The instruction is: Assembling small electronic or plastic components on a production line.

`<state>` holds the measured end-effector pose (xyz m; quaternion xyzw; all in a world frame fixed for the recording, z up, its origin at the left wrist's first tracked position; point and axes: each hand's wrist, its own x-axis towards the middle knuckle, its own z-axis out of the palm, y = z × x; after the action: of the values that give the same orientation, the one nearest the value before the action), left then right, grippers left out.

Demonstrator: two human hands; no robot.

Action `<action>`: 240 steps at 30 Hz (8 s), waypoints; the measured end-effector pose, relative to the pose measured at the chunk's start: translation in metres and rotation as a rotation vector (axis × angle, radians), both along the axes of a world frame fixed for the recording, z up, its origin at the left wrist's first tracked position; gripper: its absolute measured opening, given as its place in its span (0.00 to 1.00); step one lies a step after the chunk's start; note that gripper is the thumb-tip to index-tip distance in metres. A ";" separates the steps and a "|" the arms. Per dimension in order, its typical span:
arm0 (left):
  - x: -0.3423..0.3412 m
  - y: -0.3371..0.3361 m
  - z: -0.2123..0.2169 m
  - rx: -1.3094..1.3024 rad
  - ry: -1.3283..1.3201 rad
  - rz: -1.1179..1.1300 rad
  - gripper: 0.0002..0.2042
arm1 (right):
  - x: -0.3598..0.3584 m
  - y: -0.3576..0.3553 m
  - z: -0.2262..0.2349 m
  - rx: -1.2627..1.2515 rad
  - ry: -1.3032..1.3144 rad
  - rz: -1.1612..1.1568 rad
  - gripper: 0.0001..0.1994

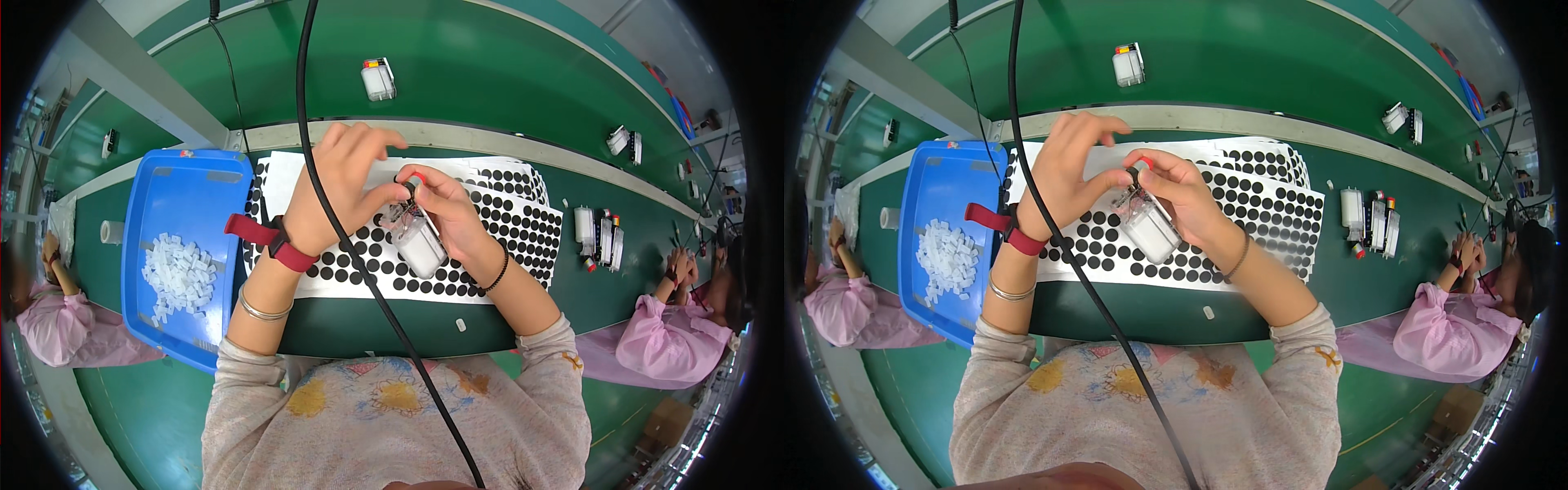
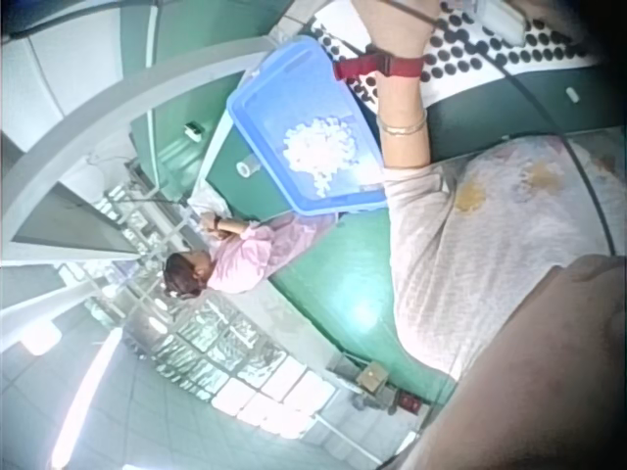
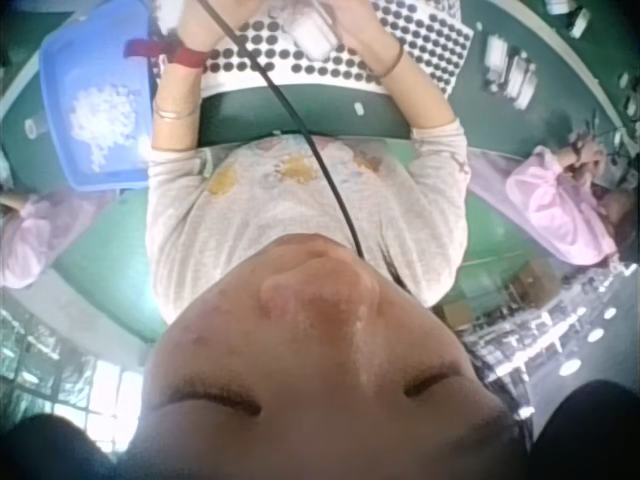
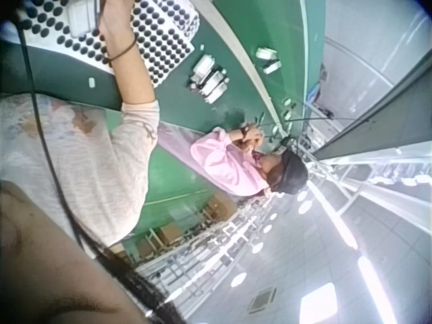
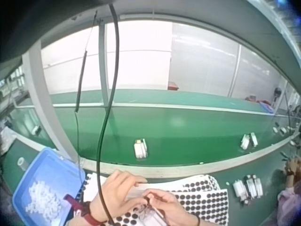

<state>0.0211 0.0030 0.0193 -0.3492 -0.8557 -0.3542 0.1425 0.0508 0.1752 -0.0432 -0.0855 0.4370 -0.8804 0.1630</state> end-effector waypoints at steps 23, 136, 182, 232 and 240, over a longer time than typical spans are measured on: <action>0.000 0.003 0.001 0.343 -0.293 -0.422 0.31 | 0.015 -0.002 0.041 0.314 0.211 -0.011 0.28; 0.017 0.019 -0.006 0.281 0.215 0.110 0.10 | 0.014 -0.012 0.033 0.517 0.540 -0.502 0.26; 0.017 0.025 -0.001 0.398 -0.196 0.151 0.17 | 0.010 -0.009 0.032 0.338 0.266 -0.260 0.24; -0.030 0.131 0.020 0.216 -0.474 -0.744 0.14 | 0.052 0.091 0.031 0.046 0.246 -0.385 0.20; -0.013 0.128 0.032 0.134 -0.202 -0.727 0.12 | 0.064 0.086 0.032 0.042 0.114 -0.390 0.13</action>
<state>0.0083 0.1312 0.0513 -0.5833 -0.6607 -0.4693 -0.0548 0.1145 0.2609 -0.0115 -0.0456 0.4719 -0.8799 -0.0338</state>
